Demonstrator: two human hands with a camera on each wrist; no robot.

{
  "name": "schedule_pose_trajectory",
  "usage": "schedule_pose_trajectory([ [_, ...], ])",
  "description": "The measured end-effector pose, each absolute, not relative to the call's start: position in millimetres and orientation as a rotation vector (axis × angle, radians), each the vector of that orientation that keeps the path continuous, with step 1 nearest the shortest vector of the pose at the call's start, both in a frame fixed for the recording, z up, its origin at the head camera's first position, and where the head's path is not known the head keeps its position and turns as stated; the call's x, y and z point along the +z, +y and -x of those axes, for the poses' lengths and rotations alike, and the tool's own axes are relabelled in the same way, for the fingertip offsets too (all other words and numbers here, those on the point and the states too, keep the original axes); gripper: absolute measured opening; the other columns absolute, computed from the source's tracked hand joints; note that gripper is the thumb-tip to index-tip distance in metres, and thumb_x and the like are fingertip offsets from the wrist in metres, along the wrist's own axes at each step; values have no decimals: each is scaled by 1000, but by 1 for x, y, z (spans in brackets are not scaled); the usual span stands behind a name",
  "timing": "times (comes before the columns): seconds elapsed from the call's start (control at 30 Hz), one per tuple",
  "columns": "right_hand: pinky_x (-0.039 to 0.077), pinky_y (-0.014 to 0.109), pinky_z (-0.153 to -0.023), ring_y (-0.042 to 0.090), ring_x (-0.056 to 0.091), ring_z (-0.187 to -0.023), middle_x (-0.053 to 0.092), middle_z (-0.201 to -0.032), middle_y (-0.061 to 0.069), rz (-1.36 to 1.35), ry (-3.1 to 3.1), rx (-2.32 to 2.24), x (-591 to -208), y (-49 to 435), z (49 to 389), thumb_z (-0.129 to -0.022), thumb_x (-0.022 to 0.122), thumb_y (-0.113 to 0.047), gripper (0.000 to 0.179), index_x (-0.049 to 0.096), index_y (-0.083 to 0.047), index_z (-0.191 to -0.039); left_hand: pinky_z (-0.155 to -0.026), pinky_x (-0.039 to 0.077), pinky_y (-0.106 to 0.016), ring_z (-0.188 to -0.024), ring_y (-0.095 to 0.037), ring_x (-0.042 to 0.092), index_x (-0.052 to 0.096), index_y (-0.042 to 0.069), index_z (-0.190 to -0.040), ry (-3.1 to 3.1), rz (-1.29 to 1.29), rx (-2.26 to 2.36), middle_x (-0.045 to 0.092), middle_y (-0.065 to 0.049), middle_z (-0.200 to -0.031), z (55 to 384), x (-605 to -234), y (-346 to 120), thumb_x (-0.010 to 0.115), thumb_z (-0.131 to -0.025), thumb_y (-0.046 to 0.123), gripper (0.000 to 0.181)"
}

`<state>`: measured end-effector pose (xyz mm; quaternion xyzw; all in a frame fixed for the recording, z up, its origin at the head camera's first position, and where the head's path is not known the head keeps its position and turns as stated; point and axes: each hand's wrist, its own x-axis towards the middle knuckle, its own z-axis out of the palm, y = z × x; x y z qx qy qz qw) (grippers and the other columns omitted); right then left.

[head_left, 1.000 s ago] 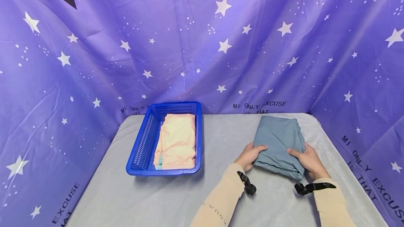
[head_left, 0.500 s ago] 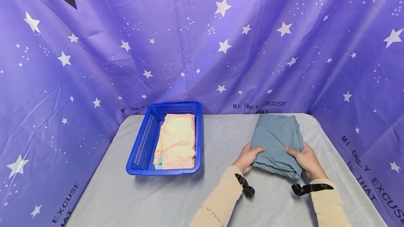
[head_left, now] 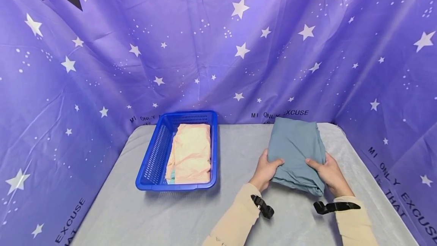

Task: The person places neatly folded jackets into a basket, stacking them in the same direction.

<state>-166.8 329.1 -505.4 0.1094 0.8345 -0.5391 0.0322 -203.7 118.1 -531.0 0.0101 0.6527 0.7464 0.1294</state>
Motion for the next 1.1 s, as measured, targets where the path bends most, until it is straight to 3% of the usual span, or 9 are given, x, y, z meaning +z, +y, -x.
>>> schedule_pose_trajectory([
  [0.1, 41, 7, -85, -16, 44, -106, 35, -161, 24, -288, 2563, -1686, -503, 325, 165, -102, 61, -40, 82, 19, -3, -163, -100, 45, -41, -106, -14, 56, 60, 31, -123, 1945, -27, 2153, 62, 8, -117, 200, -525, 112, 75, -90, 17, 39],
  [0.17, 42, 7, -84, -21, 43, -100, 38, -159, 26, -269, 2572, -1700, -502, 321, 164, -102, 62, -38, 81, 22, -2, -162, -101, 45, -41, -107, -14, 56, 60, 31, -122, 1968, -26, 2139, 62, 9, -117, 199, -522, 108, 76, -90, 18, 38],
  [0.57, 43, 7, -86, -18, 45, -102, 41, -157, 26, -214, 2582, -1685, -494, 307, 164, -101, 65, -38, 81, 25, -3, -162, -96, 45, -41, -106, -19, 56, 55, 22, -125, 1936, -39, 2120, 61, 0, -120, 196, -504, 84, 75, -86, 9, 46],
  [0.7, 41, 8, -87, 4, 54, -121, 39, -159, 26, -199, 2594, -1649, -492, 303, 166, -101, 64, -39, 81, 24, -3, -162, -92, 45, -38, -102, -18, 56, 56, 21, -123, 1941, -33, 2101, 61, -1, -118, 197, -500, 78, 75, -85, 9, 44],
  [0.77, 41, 7, -87, 23, 50, -134, 38, -160, 26, -192, 2590, -1643, -490, 301, 166, -101, 64, -40, 82, 23, -4, -162, -89, 45, -36, -100, -18, 56, 57, 19, -121, 1946, -40, 2095, 61, -1, -116, 198, -498, 75, 74, -83, 8, 43],
  [0.83, 40, 7, -87, 33, 44, -140, 37, -160, 26, -178, 2589, -1645, -488, 299, 166, -101, 64, -40, 83, 22, -5, -163, -88, 45, -34, -99, -18, 56, 57, 17, -120, 1940, -47, 2099, 62, -2, -114, 199, -497, 72, 73, -81, 7, 43],
  [0.9, 41, 7, -86, 26, 49, -135, 38, -160, 26, -165, 2590, -1649, -486, 298, 166, -101, 64, -39, 82, 23, -5, -163, -88, 45, -33, -99, -18, 56, 57, 15, -120, 1940, -63, 2097, 61, -3, -114, 199, -495, 70, 71, -80, 6, 44],
  [0.97, 42, 7, -87, 9, 54, -125, 39, -159, 26, -145, 2591, -1656, -485, 297, 166, -101, 64, -38, 81, 23, -5, -163, -88, 45, -32, -99, -18, 56, 57, 14, -120, 1936, -71, 2097, 61, -3, -114, 200, -494, 67, 71, -79, 6, 45],
  [1.1, 43, 7, -87, -18, 46, -105, 41, -157, 25, -114, 2587, -1679, -481, 293, 167, -101, 65, -37, 79, 26, -4, -161, -86, 45, -30, -99, -17, 55, 56, 12, -121, 1936, -89, 2090, 61, -4, -113, 202, -492, 61, 70, -77, 5, 47],
])
